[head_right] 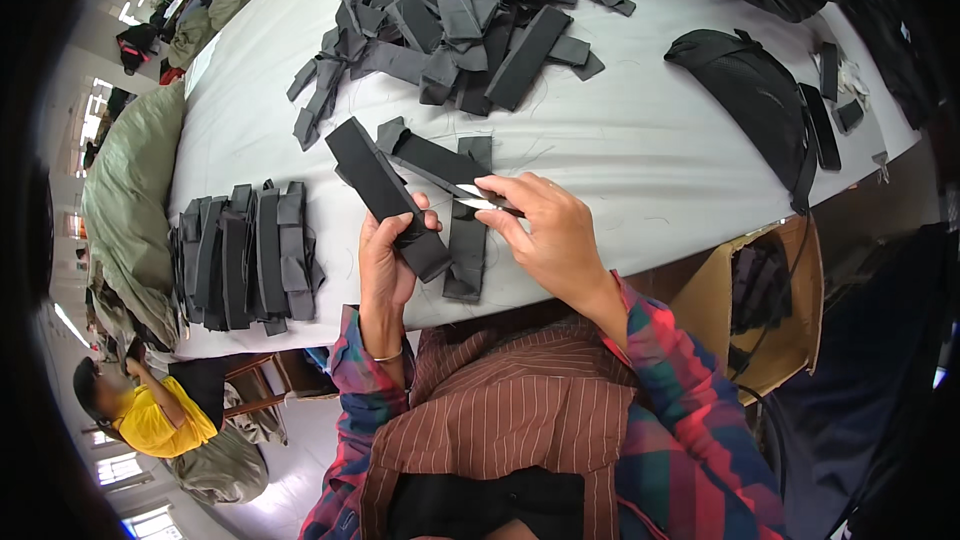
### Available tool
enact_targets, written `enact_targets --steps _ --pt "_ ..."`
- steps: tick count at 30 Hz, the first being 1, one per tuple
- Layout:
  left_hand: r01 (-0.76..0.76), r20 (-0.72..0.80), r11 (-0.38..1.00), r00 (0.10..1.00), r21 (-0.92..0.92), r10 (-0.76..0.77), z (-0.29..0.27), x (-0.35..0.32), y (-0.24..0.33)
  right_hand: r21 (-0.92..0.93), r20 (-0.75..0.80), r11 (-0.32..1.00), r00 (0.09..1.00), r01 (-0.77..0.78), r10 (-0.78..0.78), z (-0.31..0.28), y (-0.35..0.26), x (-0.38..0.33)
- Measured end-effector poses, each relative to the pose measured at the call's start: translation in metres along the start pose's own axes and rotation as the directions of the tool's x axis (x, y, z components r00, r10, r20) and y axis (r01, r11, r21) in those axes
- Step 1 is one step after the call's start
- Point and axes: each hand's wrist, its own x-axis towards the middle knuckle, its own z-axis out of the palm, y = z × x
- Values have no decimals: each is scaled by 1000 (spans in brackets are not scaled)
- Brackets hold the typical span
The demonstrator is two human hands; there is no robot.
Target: Trimming excess material and loose threads from black fabric components using small snips.
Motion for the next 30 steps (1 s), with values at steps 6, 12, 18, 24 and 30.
enact_targets --steps 6,12,18,24,30 --pt "10 -43 998 999 62 -7 -10 -5 3 -313 19 919 969 239 -246 17 6 21" --pt "24 -77 998 997 51 -20 -18 -8 1 -422 141 834 934 356 -327 25 4 25" --pt "33 -74 999 997 25 -31 -17 -9 2 -491 240 772 915 403 -325 41 4 28" --pt "3 -129 999 992 -51 -10 -18 -15 1 -461 155 822 943 334 -296 54 -3 44" --pt "-9 -152 996 988 -85 -4 -22 -18 3 -495 166 770 914 402 -371 80 3 70"
